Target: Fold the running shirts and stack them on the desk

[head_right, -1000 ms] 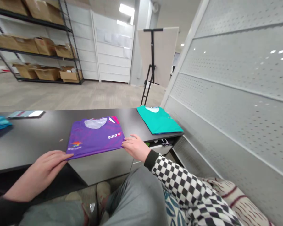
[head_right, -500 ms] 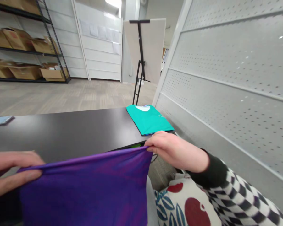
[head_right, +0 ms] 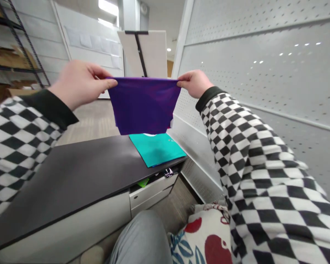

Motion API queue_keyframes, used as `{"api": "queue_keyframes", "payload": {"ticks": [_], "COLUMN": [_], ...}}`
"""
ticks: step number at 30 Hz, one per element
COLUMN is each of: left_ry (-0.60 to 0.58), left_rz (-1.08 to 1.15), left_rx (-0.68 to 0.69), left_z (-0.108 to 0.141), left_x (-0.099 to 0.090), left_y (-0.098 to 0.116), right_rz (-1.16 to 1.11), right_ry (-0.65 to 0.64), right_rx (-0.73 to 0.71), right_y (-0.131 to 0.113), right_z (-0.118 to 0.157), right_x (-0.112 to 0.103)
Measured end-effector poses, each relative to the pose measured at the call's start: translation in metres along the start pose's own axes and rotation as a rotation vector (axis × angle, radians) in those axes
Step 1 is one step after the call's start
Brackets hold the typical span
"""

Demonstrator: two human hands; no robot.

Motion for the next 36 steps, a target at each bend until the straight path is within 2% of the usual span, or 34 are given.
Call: {"api": "queue_keyframes", "payload": {"ticks": [3, 5, 7, 10, 13, 15, 18, 24, 28, 36], "left_ry": [-0.032, -0.074, -0.123, -0.290, -0.453, -0.495, -0.462, -0.440, -0.424, -0.492], "left_rz": [0.007, 0.008, -0.009, -0.063, -0.095, -0.098, -0.107, -0.088, -0.056, 0.143], "left_rx": [0.074, 0.108, 0.110, 0.098, 0.122, 0.171, 0.245, 0.296, 0.263, 0.266], "left_z": [-0.002, 0.017, 0.051, 0.113, 0.165, 0.184, 0.191, 0.200, 0.211, 0.210], "left_x": [0.057, 0.108, 0.161, 0.232, 0.276, 0.289, 0.290, 0.293, 0.298, 0.302], "left_y": [0.009, 0.006, -0.001, -0.006, -0.005, -0.003, 0.003, 0.013, 0.011, 0.004], "right_rz": [0.089, 0.122, 0.126, 0.049, -0.005, 0.001, 0.055, 0.253, 0.333, 0.517], "right_ry": [0.064, 0.047, -0.043, -0.255, -0.385, -0.391, -0.380, -0.400, -0.491, -0.580], "right_rx": [0.127, 0.183, 0.238, 0.280, 0.272, 0.254, 0.213, 0.157, 0.136, 0.234], "right_y": [0.038, 0.059, 0.077, 0.099, 0.116, 0.123, 0.128, 0.123, 0.105, 0.081], "right_z": [0.020, 0.052, 0.094, 0.167, 0.229, 0.254, 0.270, 0.274, 0.282, 0.285], "right_x": [0.012, 0.040, 0.080, 0.148, 0.200, 0.218, 0.226, 0.213, 0.209, 0.207]}}
Point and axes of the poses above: each hand's wrist, its own z-axis away from the middle knuckle, its own x-axis out of the palm, y = z × x, the point moved 4 cm from there along -z, towards the middle knuckle, and after that the axes turned 5 degrees about -x, right-handed, at the moved point
